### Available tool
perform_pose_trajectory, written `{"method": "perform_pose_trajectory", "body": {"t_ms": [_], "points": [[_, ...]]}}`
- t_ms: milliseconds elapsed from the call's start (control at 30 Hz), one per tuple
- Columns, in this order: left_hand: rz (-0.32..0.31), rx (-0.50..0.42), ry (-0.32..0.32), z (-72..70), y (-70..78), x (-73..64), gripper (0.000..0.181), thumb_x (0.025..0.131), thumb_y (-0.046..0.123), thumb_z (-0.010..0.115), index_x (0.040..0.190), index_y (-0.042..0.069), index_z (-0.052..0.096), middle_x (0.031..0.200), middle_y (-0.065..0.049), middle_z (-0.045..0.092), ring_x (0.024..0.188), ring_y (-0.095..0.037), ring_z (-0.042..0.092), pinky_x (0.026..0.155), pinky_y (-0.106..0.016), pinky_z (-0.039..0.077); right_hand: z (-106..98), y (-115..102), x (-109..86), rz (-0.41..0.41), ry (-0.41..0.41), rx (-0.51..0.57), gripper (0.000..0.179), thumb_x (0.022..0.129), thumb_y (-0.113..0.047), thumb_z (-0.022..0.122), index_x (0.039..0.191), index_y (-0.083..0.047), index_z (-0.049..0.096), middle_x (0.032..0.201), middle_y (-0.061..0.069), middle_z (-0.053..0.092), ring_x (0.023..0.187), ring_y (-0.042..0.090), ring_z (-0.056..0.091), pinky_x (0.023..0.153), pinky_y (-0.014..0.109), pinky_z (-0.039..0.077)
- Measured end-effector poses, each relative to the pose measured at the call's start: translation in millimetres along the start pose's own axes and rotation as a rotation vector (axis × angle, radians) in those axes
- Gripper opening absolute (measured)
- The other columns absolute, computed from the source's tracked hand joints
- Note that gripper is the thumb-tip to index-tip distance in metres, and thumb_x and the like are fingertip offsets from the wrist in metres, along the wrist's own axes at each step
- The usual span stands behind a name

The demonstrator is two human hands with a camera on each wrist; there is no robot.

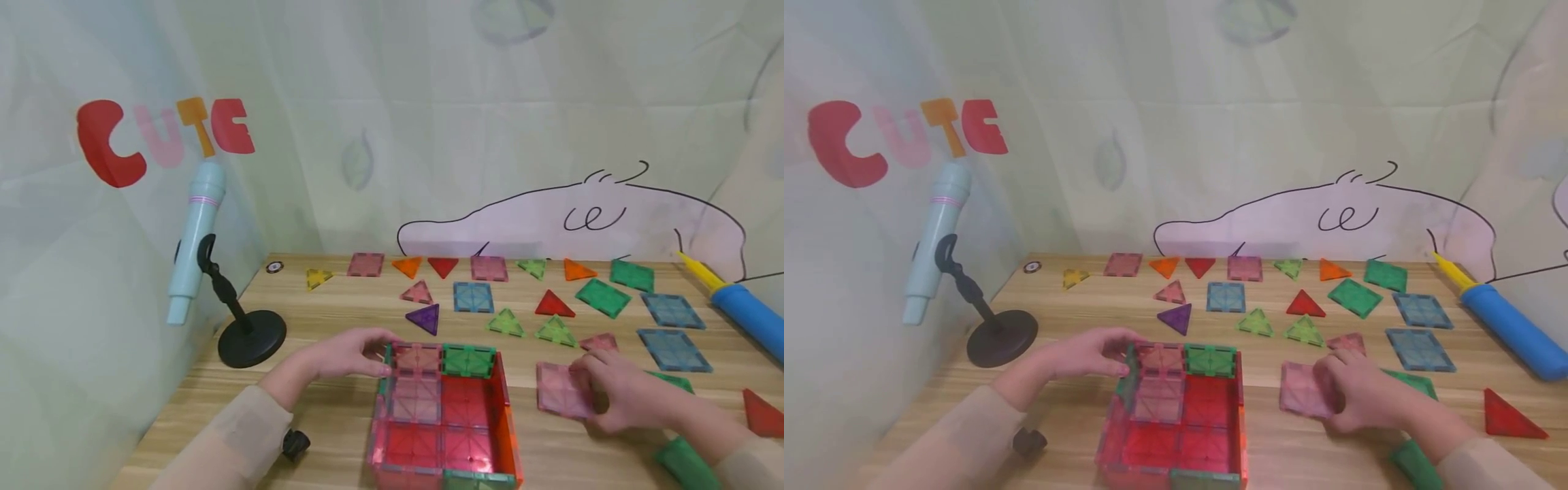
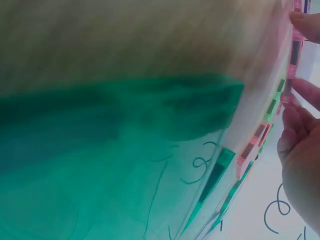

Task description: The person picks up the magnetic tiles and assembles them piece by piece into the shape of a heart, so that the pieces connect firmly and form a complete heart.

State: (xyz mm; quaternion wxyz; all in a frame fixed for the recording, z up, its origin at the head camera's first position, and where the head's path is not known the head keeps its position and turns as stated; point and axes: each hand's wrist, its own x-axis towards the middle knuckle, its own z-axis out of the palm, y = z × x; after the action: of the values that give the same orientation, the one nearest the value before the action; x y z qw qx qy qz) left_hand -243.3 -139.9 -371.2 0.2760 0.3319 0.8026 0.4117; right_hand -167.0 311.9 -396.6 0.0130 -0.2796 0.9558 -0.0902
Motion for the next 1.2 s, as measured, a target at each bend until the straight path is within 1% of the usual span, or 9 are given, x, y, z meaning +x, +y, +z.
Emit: {"method": "perform_pose_trajectory", "body": {"t_ms": [133,233,367,500,567,667,833,967,1200], "points": [[0.005,0.006,-0.004,-0.5,0.0,-0.2,0.044,0.09,0.023,0.064,0.131,0.011,0.051,0.122,-0.003,0.057,0.109,-0.019,0.054,0.094,-0.034,0.043,-3,-5,5.6,0.049,0.058,0.025,0.074,0.061,-0.04,0.081,0.117,-0.002,0.052,0.111,0.005,0.051,0.103,0.025,0.048,0.082,0.047,0.048],[0.008,0.006,-0.008,-0.7,-0.4,-0.3,0.045,0.09,0.022,0.064,0.131,0.01,0.051,0.122,-0.004,0.057,0.109,-0.019,0.054,0.094,-0.034,0.044,-7,-11,10.9,0.067,0.095,0.049,0.079,0.061,-0.036,0.082,0.122,0.001,0.05,0.111,0.005,0.05,0.097,0.02,0.047,0.078,0.042,0.048],[0.015,0.013,-0.008,-0.7,-0.2,-0.1,0.045,0.09,0.022,0.064,0.131,0.009,0.051,0.122,-0.004,0.057,0.109,-0.019,0.054,0.093,-0.034,0.044,-16,-21,20.4,0.023,0.168,0.085,0.078,0.059,-0.027,0.082,0.123,0.003,0.05,0.111,0.008,0.049,0.091,0.017,0.05,0.072,0.035,0.05],[0.008,0.014,-0.003,-0.7,-1.6,-0.3,0.045,0.09,0.021,0.064,0.131,0.01,0.051,0.122,-0.004,0.057,0.109,-0.019,0.054,0.094,-0.034,0.044,-28,-33,35.5,-0.029,0.193,0.15,0.075,0.06,-0.023,0.081,0.123,0.003,0.051,0.111,0.009,0.047,0.088,0.016,0.05,0.07,0.032,0.052],[0.001,0.016,0.0,-0.6,-2.1,-0.8,0.045,0.09,0.022,0.064,0.131,0.01,0.051,0.122,-0.004,0.057,0.109,-0.019,0.054,0.094,-0.034,0.044,-34,-38,42.0,-0.029,0.187,0.191,0.073,0.062,-0.023,0.081,0.124,0.002,0.051,0.112,0.009,0.045,0.088,0.016,0.05,0.069,0.032,0.053],[-0.013,0.02,0.008,-0.4,-2.1,-0.9,0.045,0.089,0.023,0.065,0.131,0.011,0.051,0.122,-0.003,0.057,0.109,-0.019,0.054,0.094,-0.034,0.044,-41,-41,47.5,-0.029,0.196,0.189,0.071,0.064,-0.023,0.08,0.124,0.002,0.052,0.11,0.01,0.045,0.087,0.015,0.049,0.068,0.031,0.051],[-0.02,0.022,0.005,1.1,-0.8,0.6,0.045,0.09,0.023,0.064,0.131,0.012,0.051,0.122,-0.001,0.057,0.109,-0.018,0.054,0.093,-0.034,0.044,-48,-41,47.3,-0.024,0.242,0.245,0.072,0.065,-0.017,0.082,0.125,0.006,0.05,0.113,0.011,0.042,0.093,0.02,0.052,0.075,0.037,0.054],[-0.023,0.022,0.01,1.2,-0.1,0.5,0.044,0.09,0.022,0.064,0.131,0.013,0.051,0.121,0.0,0.057,0.109,-0.018,0.054,0.094,-0.034,0.043,-51,-48,47.7,-0.079,0.283,0.364,0.073,0.066,-0.014,0.084,0.128,0.005,0.049,0.118,0.01,0.04,0.1,0.025,0.052,0.076,0.039,0.053],[-0.024,0.001,0.02,1.1,-0.2,-1.2,0.043,0.09,0.02,0.064,0.13,0.014,0.052,0.121,0.0,0.057,0.109,-0.017,0.054,0.094,-0.034,0.043,-33,-72,62.4,-0.242,0.267,0.444,0.065,0.071,-0.02,0.08,0.127,-0.001,0.052,0.112,0.003,0.043,0.083,0.008,0.051,0.071,0.026,0.052]]}}
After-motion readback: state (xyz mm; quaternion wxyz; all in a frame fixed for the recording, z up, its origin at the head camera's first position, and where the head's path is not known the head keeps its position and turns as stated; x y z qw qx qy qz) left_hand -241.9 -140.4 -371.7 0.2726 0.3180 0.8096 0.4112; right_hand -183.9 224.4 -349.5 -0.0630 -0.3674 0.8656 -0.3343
